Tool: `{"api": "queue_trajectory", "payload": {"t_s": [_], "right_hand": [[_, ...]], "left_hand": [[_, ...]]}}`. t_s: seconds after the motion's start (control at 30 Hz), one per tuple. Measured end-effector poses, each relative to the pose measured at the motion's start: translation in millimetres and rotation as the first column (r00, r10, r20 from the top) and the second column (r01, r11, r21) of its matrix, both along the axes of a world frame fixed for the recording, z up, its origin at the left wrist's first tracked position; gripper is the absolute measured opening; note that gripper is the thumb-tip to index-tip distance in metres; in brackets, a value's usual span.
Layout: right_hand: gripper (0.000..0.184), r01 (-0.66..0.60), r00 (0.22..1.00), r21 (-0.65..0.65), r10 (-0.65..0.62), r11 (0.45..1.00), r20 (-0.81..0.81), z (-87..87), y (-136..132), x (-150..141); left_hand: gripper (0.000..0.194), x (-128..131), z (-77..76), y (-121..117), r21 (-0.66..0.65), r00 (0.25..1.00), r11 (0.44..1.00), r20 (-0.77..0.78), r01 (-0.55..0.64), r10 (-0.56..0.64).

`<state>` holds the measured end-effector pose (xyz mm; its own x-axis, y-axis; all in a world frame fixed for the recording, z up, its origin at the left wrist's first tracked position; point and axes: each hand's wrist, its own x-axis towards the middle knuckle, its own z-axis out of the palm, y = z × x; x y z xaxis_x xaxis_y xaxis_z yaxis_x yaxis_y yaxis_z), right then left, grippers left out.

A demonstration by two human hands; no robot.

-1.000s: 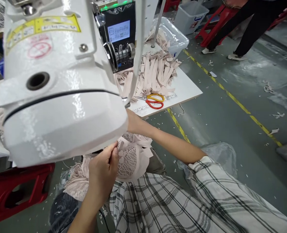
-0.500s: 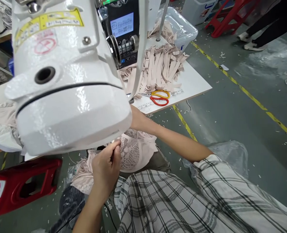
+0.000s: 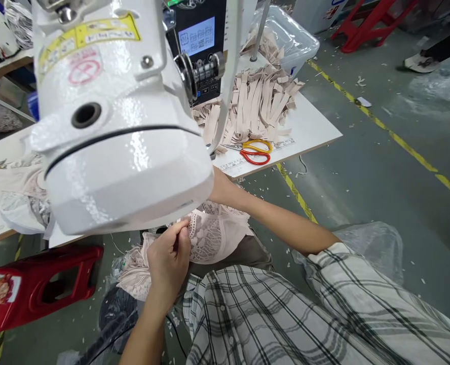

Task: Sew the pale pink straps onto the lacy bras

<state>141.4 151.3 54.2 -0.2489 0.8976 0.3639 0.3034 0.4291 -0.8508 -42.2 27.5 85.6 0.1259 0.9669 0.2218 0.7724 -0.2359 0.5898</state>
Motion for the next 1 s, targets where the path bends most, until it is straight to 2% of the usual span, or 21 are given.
{"api": "queue_trajectory", "payload": {"t_s": [0.2, 0.53, 0.7, 0.77, 0.83, 0.9, 0.97, 1.0], "right_hand": [[0.012, 0.01, 0.999, -0.007, -0.01, 1.0, -0.032, 4.3, -2, -1], [0.014, 0.044, 0.999, 0.004, -0.044, 0.999, 0.008, -9.6, 0, -6], [0.007, -0.007, 1.0, -0.012, 0.007, 1.0, -0.021, -1.3, -7, 0], [0.005, -0.027, 0.999, -0.033, 0.026, 0.999, -0.029, 3.7, -9, 4], [0.008, -0.037, 0.999, -0.044, 0.036, 0.998, -0.033, 7.2, -11, 6], [0.01, -0.029, 0.999, -0.054, 0.027, 0.998, -0.021, 8.6, -11, 6], [0.012, -0.006, 1.0, -0.064, 0.007, 0.998, 0.004, 8.3, -10, 4], [0.012, 0.004, 1.0, -0.066, -0.003, 0.998, 0.02, 7.7, -10, 3]], "left_hand": [[0.022, -3, -7.3, -2, 0.054, 1.0, 0.998, 0.023, -0.02, 0.019], [0.021, -2, -14.0, 1, 0.084, 0.998, 0.996, 0.053, -0.018, 0.014], [0.024, 5, -11.3, -5, 0.038, 0.995, 0.997, 0.073, 0.061, -0.064], [0.03, 6, -10.7, -8, 0.039, 0.996, 0.996, 0.033, 0.079, -0.08], [0.035, 8, -11.4, -10, 0.126, 0.997, 0.991, -0.076, 0.039, -0.029], [0.033, 11, -13.5, -13, 0.284, 0.979, 0.959, -0.191, -0.009, 0.066], [0.034, 20, -16.3, -15, 0.377, 0.96, 0.926, -0.264, 0.013, 0.094], [0.038, 25, -17.7, -17, 0.379, 0.954, 0.925, -0.289, 0.039, 0.078]]}}
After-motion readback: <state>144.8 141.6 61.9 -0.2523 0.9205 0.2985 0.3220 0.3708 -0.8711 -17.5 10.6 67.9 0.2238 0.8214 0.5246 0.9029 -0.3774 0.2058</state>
